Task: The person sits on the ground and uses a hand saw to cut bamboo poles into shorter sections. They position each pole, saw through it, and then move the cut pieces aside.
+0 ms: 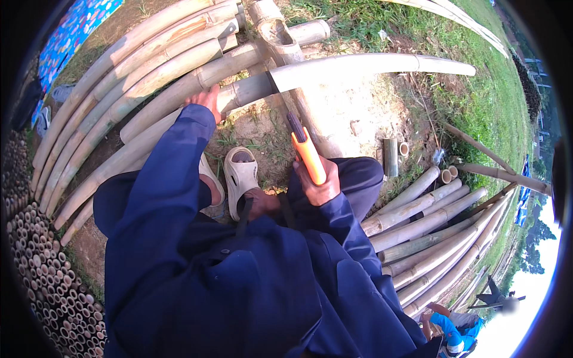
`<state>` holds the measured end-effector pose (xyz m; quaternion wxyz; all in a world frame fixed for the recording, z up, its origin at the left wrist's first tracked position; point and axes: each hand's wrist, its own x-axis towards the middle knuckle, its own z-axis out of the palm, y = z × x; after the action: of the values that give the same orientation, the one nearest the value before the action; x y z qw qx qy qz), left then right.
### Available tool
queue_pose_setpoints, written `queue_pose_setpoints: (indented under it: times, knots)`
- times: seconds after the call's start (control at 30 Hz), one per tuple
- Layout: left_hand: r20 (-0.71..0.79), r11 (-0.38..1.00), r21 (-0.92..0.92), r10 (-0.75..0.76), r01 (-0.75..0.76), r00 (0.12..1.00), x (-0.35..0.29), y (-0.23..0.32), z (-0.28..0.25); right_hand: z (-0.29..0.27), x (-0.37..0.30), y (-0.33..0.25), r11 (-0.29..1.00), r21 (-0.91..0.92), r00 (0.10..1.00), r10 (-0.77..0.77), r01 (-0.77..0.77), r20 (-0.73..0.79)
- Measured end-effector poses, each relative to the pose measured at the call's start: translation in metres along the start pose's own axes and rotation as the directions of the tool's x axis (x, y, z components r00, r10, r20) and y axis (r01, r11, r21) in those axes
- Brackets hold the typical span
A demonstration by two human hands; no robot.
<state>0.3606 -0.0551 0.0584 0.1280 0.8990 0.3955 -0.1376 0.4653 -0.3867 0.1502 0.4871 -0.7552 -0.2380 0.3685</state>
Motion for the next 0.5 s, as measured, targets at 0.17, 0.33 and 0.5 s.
queue_pose_setpoints:
  times: [0.17, 0.33, 0.5]
  knots:
    - [-0.062, 0.999, 0.044, -0.029, 0.032, 0.998, 0.001, -0.016, 0.012, -0.033, -0.089, -0.023, 0.978, -0.17, 0.992, -0.128, 0.124, -0.013]
    - [-0.006, 1.0, 0.013, -0.006, 0.006, 1.0, 0.0, -0.002, 0.0, -0.014, -0.049, -0.015, 0.968, -0.214, 0.988, -0.147, 0.134, -0.043]
    - [0.017, 0.999, 0.033, -0.029, 0.028, 0.999, -0.006, -0.006, 0.006, 0.001, -0.03, -0.001, 0.988, -0.056, 0.986, -0.148, 0.144, -0.08]
